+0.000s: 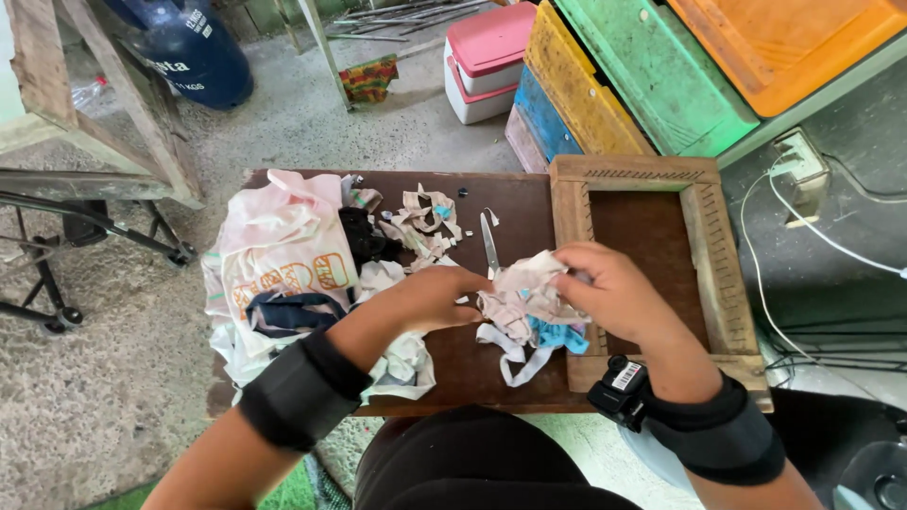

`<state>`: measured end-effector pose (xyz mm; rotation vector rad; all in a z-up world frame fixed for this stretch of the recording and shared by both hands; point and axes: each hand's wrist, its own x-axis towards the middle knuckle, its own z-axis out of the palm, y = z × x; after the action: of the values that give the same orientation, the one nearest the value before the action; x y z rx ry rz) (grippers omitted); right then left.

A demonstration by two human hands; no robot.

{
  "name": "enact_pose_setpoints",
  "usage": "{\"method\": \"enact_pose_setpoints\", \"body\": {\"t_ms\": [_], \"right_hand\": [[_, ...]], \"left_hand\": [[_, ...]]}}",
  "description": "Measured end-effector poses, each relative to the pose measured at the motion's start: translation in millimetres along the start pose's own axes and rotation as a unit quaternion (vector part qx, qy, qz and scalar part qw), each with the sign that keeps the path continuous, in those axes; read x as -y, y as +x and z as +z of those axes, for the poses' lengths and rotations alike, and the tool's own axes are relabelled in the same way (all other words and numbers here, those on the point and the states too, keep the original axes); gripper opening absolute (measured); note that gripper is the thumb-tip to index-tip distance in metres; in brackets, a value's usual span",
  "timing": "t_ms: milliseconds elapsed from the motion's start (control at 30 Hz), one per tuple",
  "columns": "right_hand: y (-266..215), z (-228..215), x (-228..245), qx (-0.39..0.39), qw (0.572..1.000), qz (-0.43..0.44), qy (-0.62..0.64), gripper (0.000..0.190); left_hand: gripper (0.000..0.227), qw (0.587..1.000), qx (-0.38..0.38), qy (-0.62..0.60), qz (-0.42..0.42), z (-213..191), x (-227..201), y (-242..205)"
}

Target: The person repeatedly picks up fabric pieces from a pile on a table, stretches them, and cuts them into strips using scissors. The cut strips are placed back on the table. The person handles multiple fabric pieces of different colors throughout the clip.

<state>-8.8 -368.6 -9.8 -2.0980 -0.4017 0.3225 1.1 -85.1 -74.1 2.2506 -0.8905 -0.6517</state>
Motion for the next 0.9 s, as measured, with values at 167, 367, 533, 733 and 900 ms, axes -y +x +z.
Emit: {"method": "enact_pose_setpoints", "body": {"t_ms": [167, 367, 533, 733, 900], "right_hand": [[16, 53, 0, 0.113, 0.993, 0.034, -0.023, 0.025], [25, 66, 15, 0.212, 0.967, 0.091, -0.107, 0.038], [16, 23, 0, 0.122, 0.948, 0.027, -0.292, 0.058], [5, -29, -2, -0.022, 0.902, 0.055, -0.427, 0.011], [5, -1, -37, -0.07, 0.933, -0.013, -0.353, 0.017]], "left_hand": [[0.068, 0.978, -0.149, -0.072, 0.124, -2, 6, -39], [0.03, 0.987, -0.073, -0.143, 0.019, 18, 13, -47], [0.021, 0.986, -0.061, -0.154, -0.018, 18, 29, -56], [0.021, 0.983, -0.04, -0.174, -0.049, 36, 26, -41], [0.043, 0.992, 0.123, -0.04, 0.003, 57, 27, -38]]}}
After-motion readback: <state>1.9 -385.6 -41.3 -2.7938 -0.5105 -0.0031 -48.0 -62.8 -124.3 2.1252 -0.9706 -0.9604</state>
